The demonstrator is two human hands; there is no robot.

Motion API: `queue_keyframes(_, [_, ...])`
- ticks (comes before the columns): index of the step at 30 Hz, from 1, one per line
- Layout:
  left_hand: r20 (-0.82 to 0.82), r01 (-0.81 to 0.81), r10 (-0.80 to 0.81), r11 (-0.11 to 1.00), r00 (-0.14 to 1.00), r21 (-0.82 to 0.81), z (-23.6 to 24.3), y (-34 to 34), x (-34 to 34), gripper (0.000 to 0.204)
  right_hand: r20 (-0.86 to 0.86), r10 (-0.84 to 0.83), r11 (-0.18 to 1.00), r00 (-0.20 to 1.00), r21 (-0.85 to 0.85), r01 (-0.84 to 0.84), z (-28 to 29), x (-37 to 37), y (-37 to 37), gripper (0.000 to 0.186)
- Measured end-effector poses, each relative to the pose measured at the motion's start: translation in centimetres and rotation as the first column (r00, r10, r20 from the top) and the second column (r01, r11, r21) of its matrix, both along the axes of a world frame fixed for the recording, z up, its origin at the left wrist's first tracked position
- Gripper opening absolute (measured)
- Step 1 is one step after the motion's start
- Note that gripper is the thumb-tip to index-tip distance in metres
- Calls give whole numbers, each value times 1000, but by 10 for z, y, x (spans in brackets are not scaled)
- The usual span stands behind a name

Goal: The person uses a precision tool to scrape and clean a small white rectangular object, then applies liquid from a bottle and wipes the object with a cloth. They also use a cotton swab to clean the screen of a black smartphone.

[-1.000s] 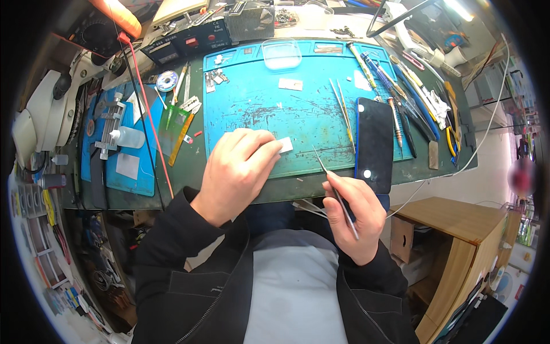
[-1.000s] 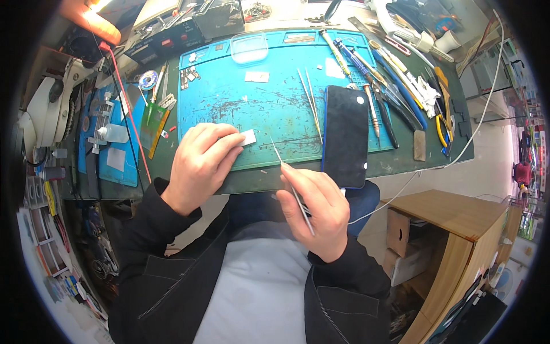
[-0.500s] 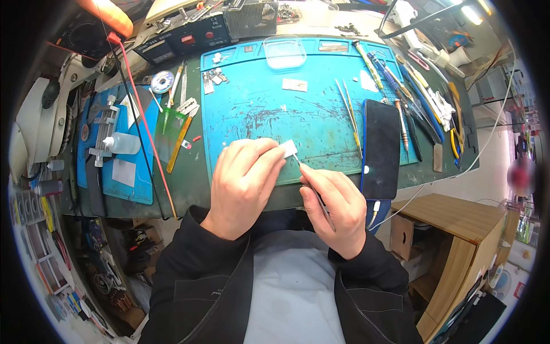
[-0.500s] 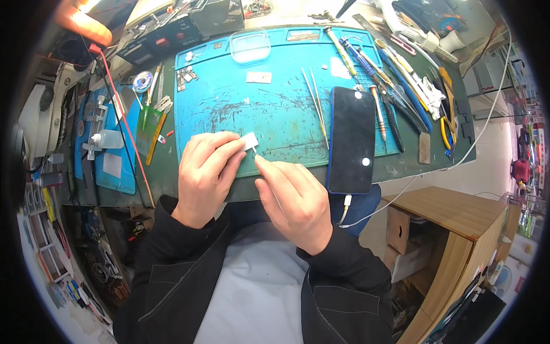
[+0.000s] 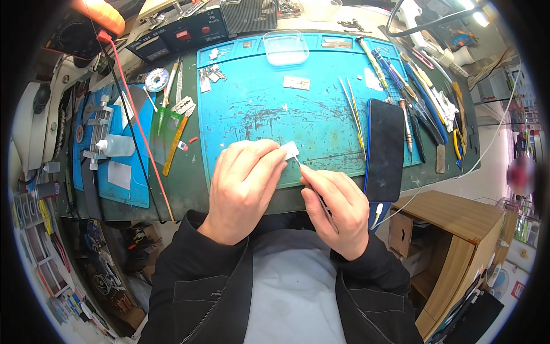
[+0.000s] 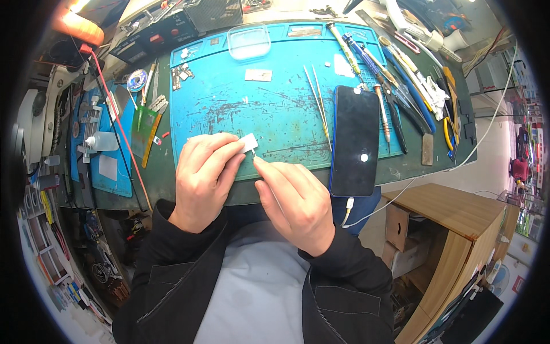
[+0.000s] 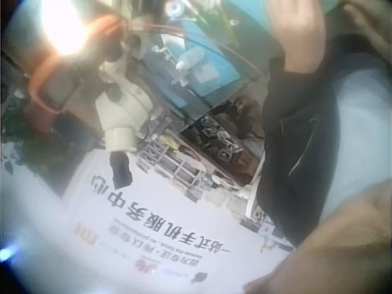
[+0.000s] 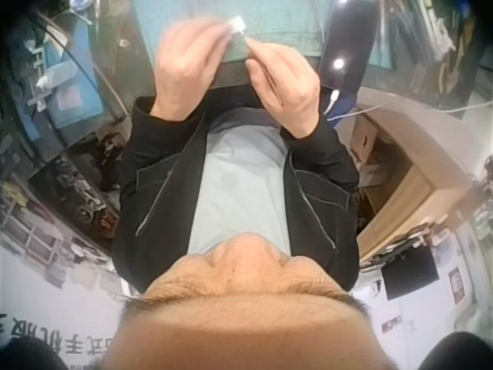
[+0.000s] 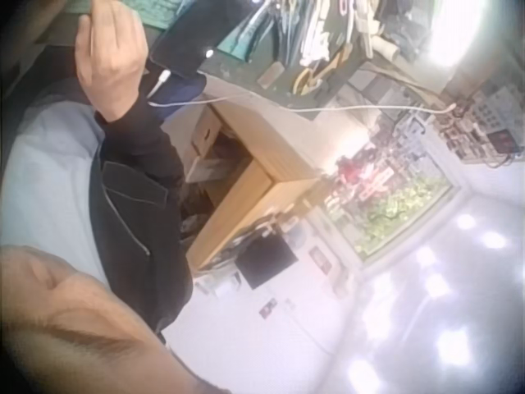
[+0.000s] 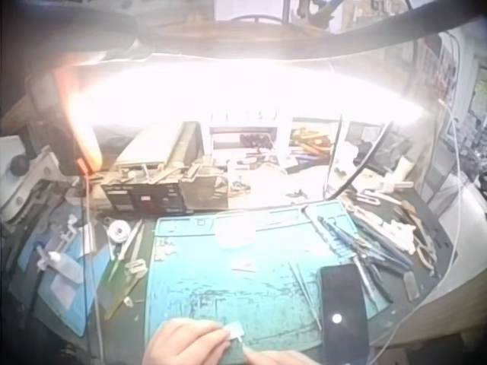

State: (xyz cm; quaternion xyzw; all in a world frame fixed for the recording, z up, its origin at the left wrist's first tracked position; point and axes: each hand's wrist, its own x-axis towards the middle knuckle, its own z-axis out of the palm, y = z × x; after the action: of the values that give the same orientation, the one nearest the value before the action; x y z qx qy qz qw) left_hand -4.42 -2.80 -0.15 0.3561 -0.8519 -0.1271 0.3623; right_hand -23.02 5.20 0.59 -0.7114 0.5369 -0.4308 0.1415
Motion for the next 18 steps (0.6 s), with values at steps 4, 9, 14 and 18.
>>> queue_keyframes(4, [-1, -5, 5, 1000, 1000, 4, 1, 0, 0, 27, -3, 1, 1000, 1000, 20, -1, 3, 0, -1, 33])
queue_keyframes(9, [-17, -60, 61, 996, 998, 63, 4, 3, -6, 24, 9, -4, 999, 1000, 38, 4, 3, 0, -1, 32])
queue_keyframes(14, [-21, -74, 76, 995, 997, 69, 4, 2, -8, 23, 17, -9, 999, 1000, 44, 8, 7, 0, -1, 32])
queue_keyframes(18, [-29, -59, 60, 997, 998, 50, 0, 0, -8, 21, 20, -8, 999, 1000, 43, 7, 8, 0, -1, 32])
